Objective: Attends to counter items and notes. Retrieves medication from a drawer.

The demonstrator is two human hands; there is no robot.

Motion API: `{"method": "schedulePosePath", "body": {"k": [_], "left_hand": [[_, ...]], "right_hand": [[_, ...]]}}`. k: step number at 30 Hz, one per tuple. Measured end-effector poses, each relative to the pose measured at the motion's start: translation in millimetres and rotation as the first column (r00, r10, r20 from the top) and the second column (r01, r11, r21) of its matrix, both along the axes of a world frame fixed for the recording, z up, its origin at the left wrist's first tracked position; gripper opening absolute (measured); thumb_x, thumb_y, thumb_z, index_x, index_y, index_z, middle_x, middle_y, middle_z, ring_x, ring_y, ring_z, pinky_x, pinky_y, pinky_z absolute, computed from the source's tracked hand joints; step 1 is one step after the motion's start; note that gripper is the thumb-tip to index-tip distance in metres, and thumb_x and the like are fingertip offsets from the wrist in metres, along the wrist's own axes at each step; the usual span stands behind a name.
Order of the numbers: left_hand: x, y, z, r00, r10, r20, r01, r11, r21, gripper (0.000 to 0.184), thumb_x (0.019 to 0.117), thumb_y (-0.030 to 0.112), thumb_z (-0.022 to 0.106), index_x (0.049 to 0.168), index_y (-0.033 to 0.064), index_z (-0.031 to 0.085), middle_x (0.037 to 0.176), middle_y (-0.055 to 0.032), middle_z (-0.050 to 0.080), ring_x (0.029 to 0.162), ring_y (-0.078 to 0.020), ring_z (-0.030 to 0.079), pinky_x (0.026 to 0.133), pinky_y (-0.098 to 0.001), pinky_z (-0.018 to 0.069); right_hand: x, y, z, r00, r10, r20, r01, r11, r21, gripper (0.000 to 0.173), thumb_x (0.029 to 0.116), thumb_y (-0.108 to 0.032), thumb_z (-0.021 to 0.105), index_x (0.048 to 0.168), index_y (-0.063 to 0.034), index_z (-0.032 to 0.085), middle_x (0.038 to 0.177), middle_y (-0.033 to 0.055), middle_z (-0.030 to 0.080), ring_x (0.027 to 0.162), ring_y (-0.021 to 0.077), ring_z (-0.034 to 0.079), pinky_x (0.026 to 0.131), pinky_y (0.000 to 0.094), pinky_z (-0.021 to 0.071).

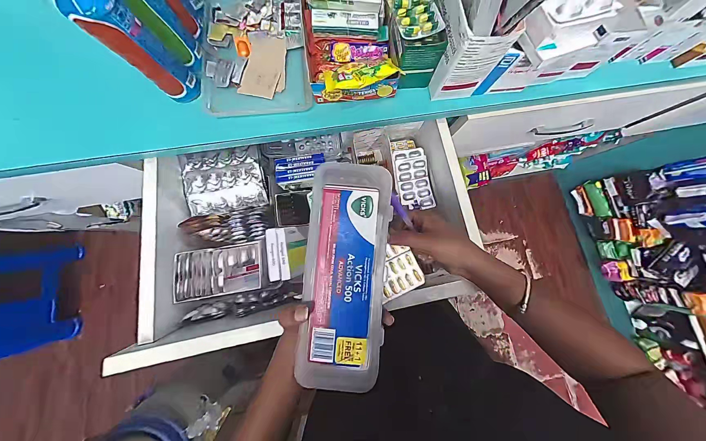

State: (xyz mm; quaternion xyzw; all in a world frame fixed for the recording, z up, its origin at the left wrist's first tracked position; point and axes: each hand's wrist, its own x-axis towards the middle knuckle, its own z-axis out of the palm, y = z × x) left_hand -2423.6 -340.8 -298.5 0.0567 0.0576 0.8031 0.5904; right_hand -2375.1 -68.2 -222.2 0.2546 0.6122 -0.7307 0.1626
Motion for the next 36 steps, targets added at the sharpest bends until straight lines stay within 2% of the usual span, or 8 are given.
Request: {"method": "schedulePosePath", "body": {"k": [5, 8, 16, 20, 23, 26, 31, 36], "left_hand": [[8, -19, -11, 0.990, 0.130, 0.049, -0.130, 0.992, -0.008, 0.084, 0.0743, 0.065, 0.076, 0.135, 0.0082, 0.062, 0.116, -0.0204, 0.069, 0.102, -0.0337, 0.069, 0.087, -0.0473, 0.0577], [8, -28, -13, 0.957, 0.290, 0.009, -0.290, 0.956, -0.033, 0.080, 0.0749, 0.061, 0.077, 0.135, 0.0106, 0.063, 0.123, -0.0164, 0.069, 0.111, -0.0313, 0.068, 0.097, -0.0493, 0.0550], [5, -38, 3, 0.784, 0.552, -0.285, -0.593, 0.801, -0.082, 0.049, 0.0856, 0.053, 0.069, 0.119, 0.0164, 0.074, 0.115, -0.0008, 0.075, 0.109, -0.0100, 0.070, 0.092, -0.0255, 0.0573], [-7, -29, 1, 0.860, 0.481, -0.170, -0.475, 0.877, 0.076, 0.068, 0.0809, 0.052, 0.074, 0.133, 0.0098, 0.065, 0.127, -0.0131, 0.069, 0.118, -0.0259, 0.066, 0.100, -0.0414, 0.0539], [-19, -29, -4, 0.815, 0.562, -0.143, -0.561, 0.826, 0.052, 0.073, 0.0719, 0.054, 0.080, 0.126, 0.0064, 0.068, 0.119, -0.0178, 0.071, 0.111, -0.0323, 0.068, 0.095, -0.0469, 0.0562], [-26, -54, -26, 0.790, 0.595, -0.148, -0.596, 0.802, 0.038, 0.064, 0.0787, 0.048, 0.078, 0.126, 0.0061, 0.068, 0.123, -0.0166, 0.070, 0.116, -0.0313, 0.067, 0.099, -0.0470, 0.0554], [-21, -43, -25, 0.762, 0.614, -0.205, -0.611, 0.787, 0.087, 0.060, 0.0836, 0.050, 0.072, 0.129, 0.0105, 0.069, 0.125, -0.0120, 0.071, 0.119, -0.0259, 0.066, 0.102, -0.0446, 0.0534], [-23, -33, -12, 0.832, 0.548, -0.091, -0.548, 0.836, 0.020, 0.064, 0.0792, 0.046, 0.076, 0.128, 0.0054, 0.067, 0.124, -0.0232, 0.069, 0.116, -0.0389, 0.067, 0.098, -0.0527, 0.0548]], "right_hand": [[3, 0, 6, 0.993, 0.090, -0.074, -0.088, 0.995, 0.036, 0.036, 0.1092, -0.025, 0.041, 0.137, -0.0083, 0.055, 0.098, -0.0032, 0.061, 0.081, 0.0029, 0.058, 0.072, 0.0204, 0.0500], [12, -16, 2, 0.963, 0.222, -0.149, -0.207, 0.972, 0.114, 0.038, 0.1069, -0.012, 0.045, 0.141, -0.0008, 0.055, 0.119, 0.0056, 0.065, 0.095, 0.0063, 0.064, 0.084, 0.0251, 0.0553], [11, -70, -15, 0.946, 0.217, -0.242, -0.257, 0.955, -0.150, 0.015, 0.0994, -0.006, 0.065, 0.109, 0.0048, 0.064, 0.096, 0.0083, 0.075, 0.075, 0.0174, 0.076, 0.070, 0.0347, 0.0664], [0, -29, -8, 0.906, 0.385, -0.173, -0.344, 0.911, 0.225, 0.033, 0.1081, -0.022, 0.050, 0.110, 0.0049, 0.068, 0.097, 0.0098, 0.074, 0.084, 0.0155, 0.074, 0.079, 0.0351, 0.0637], [-15, 26, -33, 0.873, 0.453, 0.179, -0.420, 0.512, 0.749, 0.027, 0.1056, -0.013, 0.053, 0.112, 0.0045, 0.072, 0.107, 0.0215, 0.072, 0.102, 0.0345, 0.069, 0.095, 0.0518, 0.0526], [-22, 48, -67, 0.725, 0.524, 0.447, -0.635, 0.255, 0.730, 0.023, 0.1043, -0.011, 0.055, 0.112, 0.0041, 0.071, 0.109, 0.0254, 0.070, 0.107, 0.0430, 0.066, 0.095, 0.0601, 0.0495], [-42, 49, -63, 0.540, 0.551, 0.636, -0.827, 0.210, 0.521, 0.025, 0.1026, -0.010, 0.057, 0.114, 0.0103, 0.067, 0.113, 0.0298, 0.067, 0.110, 0.0459, 0.063, 0.095, 0.0632, 0.0458], [-50, 61, -76, 0.623, 0.391, 0.678, -0.775, 0.191, 0.602, 0.026, 0.0975, -0.015, 0.066, 0.116, 0.0023, 0.069, 0.110, 0.0262, 0.068, 0.104, 0.0448, 0.067, 0.087, 0.0654, 0.0513]]}}
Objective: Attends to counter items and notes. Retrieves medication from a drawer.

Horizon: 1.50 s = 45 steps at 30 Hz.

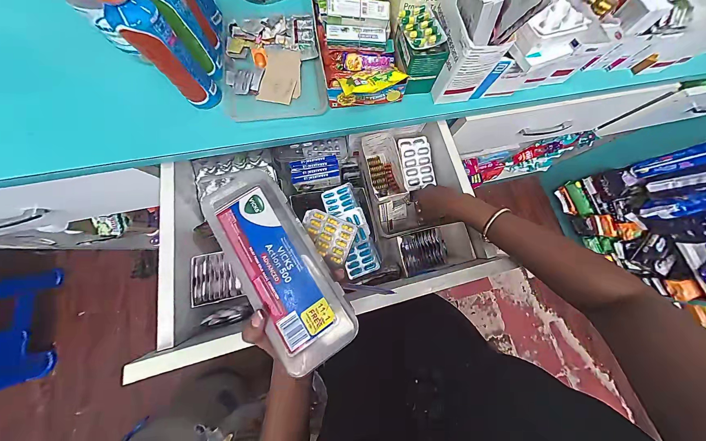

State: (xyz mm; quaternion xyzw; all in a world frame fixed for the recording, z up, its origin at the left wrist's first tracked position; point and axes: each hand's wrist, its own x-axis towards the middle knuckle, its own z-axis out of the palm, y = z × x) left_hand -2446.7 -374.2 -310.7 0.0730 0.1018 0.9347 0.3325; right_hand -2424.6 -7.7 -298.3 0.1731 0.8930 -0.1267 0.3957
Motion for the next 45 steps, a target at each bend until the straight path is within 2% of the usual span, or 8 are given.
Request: {"method": "schedulePosePath", "body": {"k": [14, 23, 27, 32, 37, 41, 43, 45], "left_hand": [[-3, 3, 3, 0.996, -0.088, -0.023, 0.089, 0.996, 0.009, 0.065, 0.0822, 0.047, 0.072, 0.132, 0.0064, 0.065, 0.127, -0.0234, 0.067, 0.119, -0.0392, 0.065, 0.100, -0.0530, 0.0529], [0, -3, -4, 0.998, 0.032, -0.056, -0.039, 0.991, -0.126, 0.058, 0.0807, 0.050, 0.074, 0.124, 0.0112, 0.071, 0.121, -0.0165, 0.072, 0.114, -0.0310, 0.069, 0.095, -0.0473, 0.0571], [-8, -16, -56, 0.984, 0.037, -0.172, -0.062, 0.988, -0.140, 0.063, 0.0832, 0.059, 0.070, 0.125, 0.0120, 0.066, 0.120, -0.0164, 0.070, 0.111, -0.0320, 0.069, 0.092, -0.0501, 0.0570], [-1, -6, -11, 0.998, -0.043, -0.041, 0.041, 0.998, -0.048, 0.059, 0.0850, 0.048, 0.071, 0.129, 0.0094, 0.068, 0.126, -0.0191, 0.069, 0.119, -0.0342, 0.066, 0.100, -0.0500, 0.0544], [-3, 5, 9, 0.991, -0.133, -0.033, 0.133, 0.991, 0.001, 0.062, 0.0843, 0.046, 0.071, 0.133, 0.0074, 0.066, 0.129, -0.0213, 0.067, 0.123, -0.0366, 0.064, 0.104, -0.0508, 0.0514], [-4, 9, 15, 0.978, -0.201, -0.051, 0.201, 0.980, -0.016, 0.062, 0.0856, 0.046, 0.069, 0.135, 0.0087, 0.065, 0.132, -0.0193, 0.066, 0.126, -0.0346, 0.062, 0.106, -0.0493, 0.0499], [-5, 14, 19, 0.969, -0.245, -0.041, 0.245, 0.969, 0.004, 0.061, 0.0867, 0.045, 0.070, 0.136, 0.0085, 0.065, 0.134, -0.0186, 0.066, 0.128, -0.0339, 0.061, 0.107, -0.0487, 0.0494], [-5, 18, 23, 0.960, -0.277, -0.034, 0.278, 0.960, 0.018, 0.060, 0.0877, 0.043, 0.069, 0.137, 0.0076, 0.064, 0.135, -0.0189, 0.065, 0.128, -0.0337, 0.061, 0.107, -0.0481, 0.0502]], "right_hand": [[-4, -22, -27, 0.997, 0.078, -0.020, -0.074, 0.981, 0.179, 0.014, 0.0935, 0.000, 0.063, 0.106, 0.0036, 0.069, 0.110, 0.0238, 0.068, 0.102, 0.0435, 0.067, 0.078, 0.0600, 0.0550], [1, -21, -33, 0.999, -0.044, -0.031, 0.049, 0.987, 0.153, 0.017, 0.0975, -0.006, 0.061, 0.109, 0.0039, 0.069, 0.113, 0.0255, 0.067, 0.106, 0.0453, 0.066, 0.079, 0.0637, 0.0540], [-3, -19, -28, 0.993, -0.112, 0.037, 0.108, 0.990, 0.096, 0.024, 0.1000, -0.010, 0.058, 0.115, 0.0075, 0.065, 0.121, 0.0278, 0.064, 0.114, 0.0464, 0.063, 0.087, 0.0652, 0.0515], [-5, -13, -20, 1.000, -0.024, -0.013, 0.025, 0.996, 0.080, 0.028, 0.0926, -0.023, 0.072, 0.102, 0.0031, 0.071, 0.107, 0.0246, 0.069, 0.102, 0.0442, 0.067, 0.081, 0.0657, 0.0522], [1, -9, 55, 0.997, -0.051, -0.054, 0.056, 0.994, 0.092, 0.024, 0.0923, -0.019, 0.074, 0.095, 0.0046, 0.069, 0.101, 0.0255, 0.067, 0.097, 0.0446, 0.067, 0.079, 0.0642, 0.0528], [20, 17, 94, 0.957, -0.252, -0.142, 0.224, 0.956, -0.189, 0.016, 0.0974, -0.015, 0.069, 0.093, -0.0005, 0.076, 0.064, 0.0102, 0.067, 0.050, 0.0184, 0.061, 0.055, 0.0377, 0.0547], [24, 17, 90, 0.934, -0.289, -0.209, 0.241, 0.943, -0.229, 0.013, 0.0992, -0.009, 0.066, 0.098, 0.0014, 0.073, 0.070, 0.0131, 0.068, 0.055, 0.0215, 0.065, 0.060, 0.0402, 0.0579], [20, 9, 70, 0.956, -0.186, -0.228, 0.149, 0.974, -0.170, 0.012, 0.0982, -0.006, 0.065, 0.101, 0.0034, 0.072, 0.088, 0.0197, 0.070, 0.078, 0.0329, 0.070, 0.076, 0.0513, 0.0574]]}}
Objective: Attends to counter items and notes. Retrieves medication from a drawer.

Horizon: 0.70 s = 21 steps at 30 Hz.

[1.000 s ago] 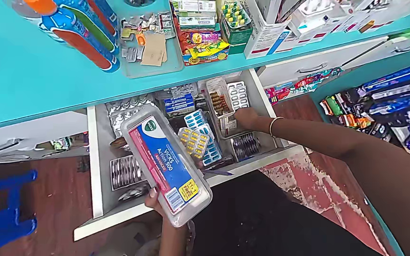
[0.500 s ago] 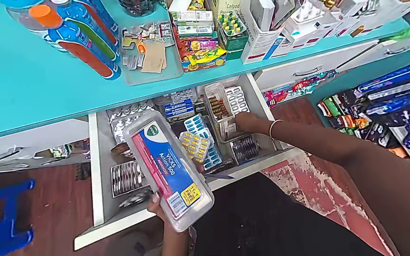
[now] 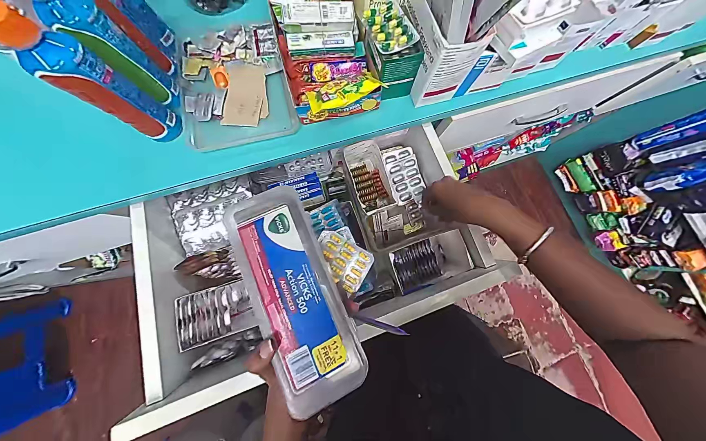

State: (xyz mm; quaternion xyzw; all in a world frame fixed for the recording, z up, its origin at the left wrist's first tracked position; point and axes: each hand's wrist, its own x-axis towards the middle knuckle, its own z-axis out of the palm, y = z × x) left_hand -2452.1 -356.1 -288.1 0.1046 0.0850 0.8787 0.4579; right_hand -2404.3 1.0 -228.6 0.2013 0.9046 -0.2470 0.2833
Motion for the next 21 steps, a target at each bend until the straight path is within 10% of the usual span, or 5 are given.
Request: {"method": "schedulePosePath", "body": {"k": [2, 13, 17, 21], "left_hand": [[1, 0, 0, 1.000, -0.017, 0.015, 0.017, 1.000, -0.001, 0.060, 0.0888, 0.043, 0.068, 0.137, 0.0073, 0.064, 0.135, -0.0191, 0.065, 0.128, -0.0340, 0.061, 0.107, -0.0488, 0.0500], [8, -10, -1, 0.999, 0.054, 0.005, -0.054, 0.999, -0.010, 0.055, 0.0908, 0.042, 0.066, 0.136, 0.0110, 0.066, 0.135, -0.0127, 0.067, 0.129, -0.0269, 0.061, 0.108, -0.0447, 0.0491], [8, -12, -7, 0.997, 0.080, 0.010, -0.080, 0.997, 0.003, 0.057, 0.0897, 0.042, 0.068, 0.137, 0.0100, 0.065, 0.134, -0.0154, 0.066, 0.128, -0.0302, 0.061, 0.108, -0.0474, 0.0494], [10, -15, -5, 0.994, 0.097, 0.049, -0.098, 0.995, 0.026, 0.059, 0.0884, 0.041, 0.070, 0.136, 0.0078, 0.064, 0.133, -0.0169, 0.066, 0.127, -0.0314, 0.062, 0.107, -0.0480, 0.0498]], "right_hand": [[-8, -5, -36, 0.985, 0.154, 0.079, -0.154, 0.988, -0.012, 0.018, 0.0981, -0.005, 0.063, 0.109, 0.0061, 0.071, 0.109, 0.0256, 0.068, 0.104, 0.0420, 0.066, 0.093, 0.0589, 0.0505], [-26, -26, -91, 0.886, 0.263, 0.383, -0.302, 0.952, 0.045, 0.024, 0.1031, -0.008, 0.052, 0.119, 0.0065, 0.064, 0.120, 0.0282, 0.064, 0.111, 0.0486, 0.063, 0.087, 0.0672, 0.0496], [-22, -2, -60, 0.929, 0.342, 0.143, -0.332, 0.939, -0.092, 0.018, 0.0939, -0.017, 0.072, 0.102, -0.0013, 0.073, 0.094, 0.0192, 0.070, 0.092, 0.0377, 0.067, 0.082, 0.0607, 0.0517], [1, 25, -9, 0.973, -0.063, -0.220, -0.053, 0.874, -0.484, 0.007, 0.0886, -0.003, 0.070, 0.087, 0.0005, 0.065, 0.076, 0.0082, 0.069, 0.065, 0.0160, 0.067, 0.064, 0.0348, 0.0584]]}}
